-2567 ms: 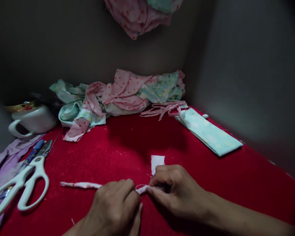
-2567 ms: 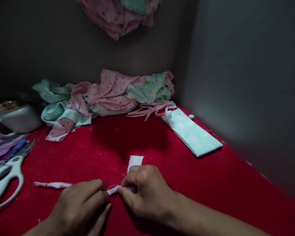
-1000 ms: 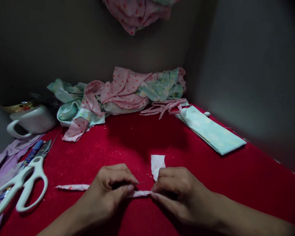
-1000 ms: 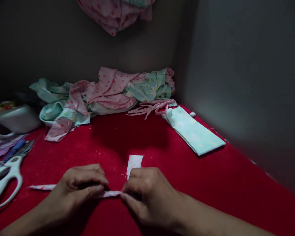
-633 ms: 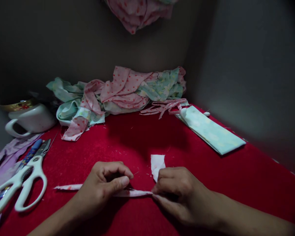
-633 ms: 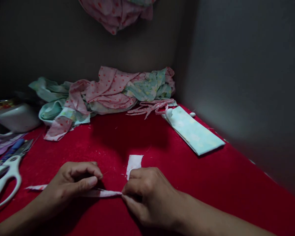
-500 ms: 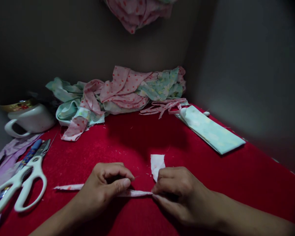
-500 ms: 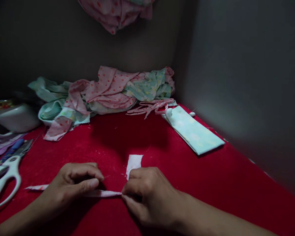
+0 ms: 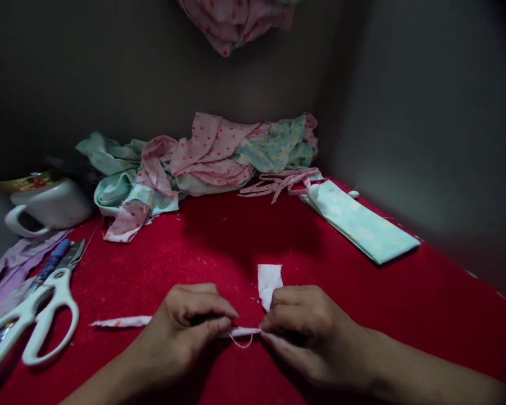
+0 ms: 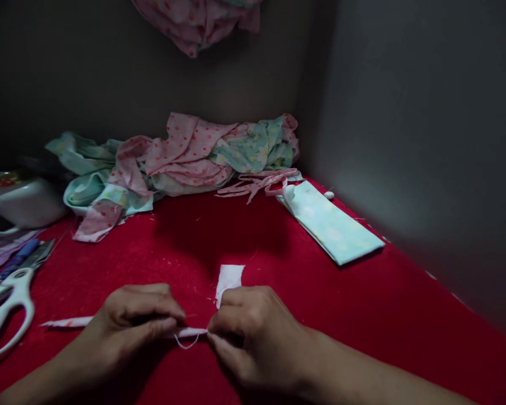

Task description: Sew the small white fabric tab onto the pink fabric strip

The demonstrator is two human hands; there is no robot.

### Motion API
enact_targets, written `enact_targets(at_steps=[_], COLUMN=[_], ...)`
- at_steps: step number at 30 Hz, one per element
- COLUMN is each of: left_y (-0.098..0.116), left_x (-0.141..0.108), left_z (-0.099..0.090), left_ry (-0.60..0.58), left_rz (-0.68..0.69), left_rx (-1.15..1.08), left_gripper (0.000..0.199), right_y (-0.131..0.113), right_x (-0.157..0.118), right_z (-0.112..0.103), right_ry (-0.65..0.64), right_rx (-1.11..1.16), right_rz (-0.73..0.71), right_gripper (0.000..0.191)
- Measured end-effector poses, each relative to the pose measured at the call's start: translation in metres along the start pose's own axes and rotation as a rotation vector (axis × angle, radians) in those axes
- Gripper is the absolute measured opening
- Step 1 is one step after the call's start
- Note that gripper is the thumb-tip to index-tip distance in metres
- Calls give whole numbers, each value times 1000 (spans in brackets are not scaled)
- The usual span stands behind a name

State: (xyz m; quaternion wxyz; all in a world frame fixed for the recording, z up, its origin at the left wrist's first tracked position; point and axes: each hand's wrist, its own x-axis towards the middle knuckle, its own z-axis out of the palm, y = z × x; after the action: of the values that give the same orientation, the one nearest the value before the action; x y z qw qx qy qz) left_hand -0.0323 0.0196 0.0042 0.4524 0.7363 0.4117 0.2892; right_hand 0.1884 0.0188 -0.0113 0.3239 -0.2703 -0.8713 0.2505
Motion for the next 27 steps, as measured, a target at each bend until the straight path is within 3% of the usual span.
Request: enact_targets(at_steps=[10,27], left_y=[7,4], left_x=[0,0], left_z=[7,3], left_ry=[-108,-140], left_rz=[107,72], left_rx=[240,180], left_gripper=[28,27], right_y=[0,0], right_x=[1,0], right_z=[-1,-3], right_ry=[-3,-63], right_rx=[8,72], right_rz=[1,105], right_gripper=[23,21])
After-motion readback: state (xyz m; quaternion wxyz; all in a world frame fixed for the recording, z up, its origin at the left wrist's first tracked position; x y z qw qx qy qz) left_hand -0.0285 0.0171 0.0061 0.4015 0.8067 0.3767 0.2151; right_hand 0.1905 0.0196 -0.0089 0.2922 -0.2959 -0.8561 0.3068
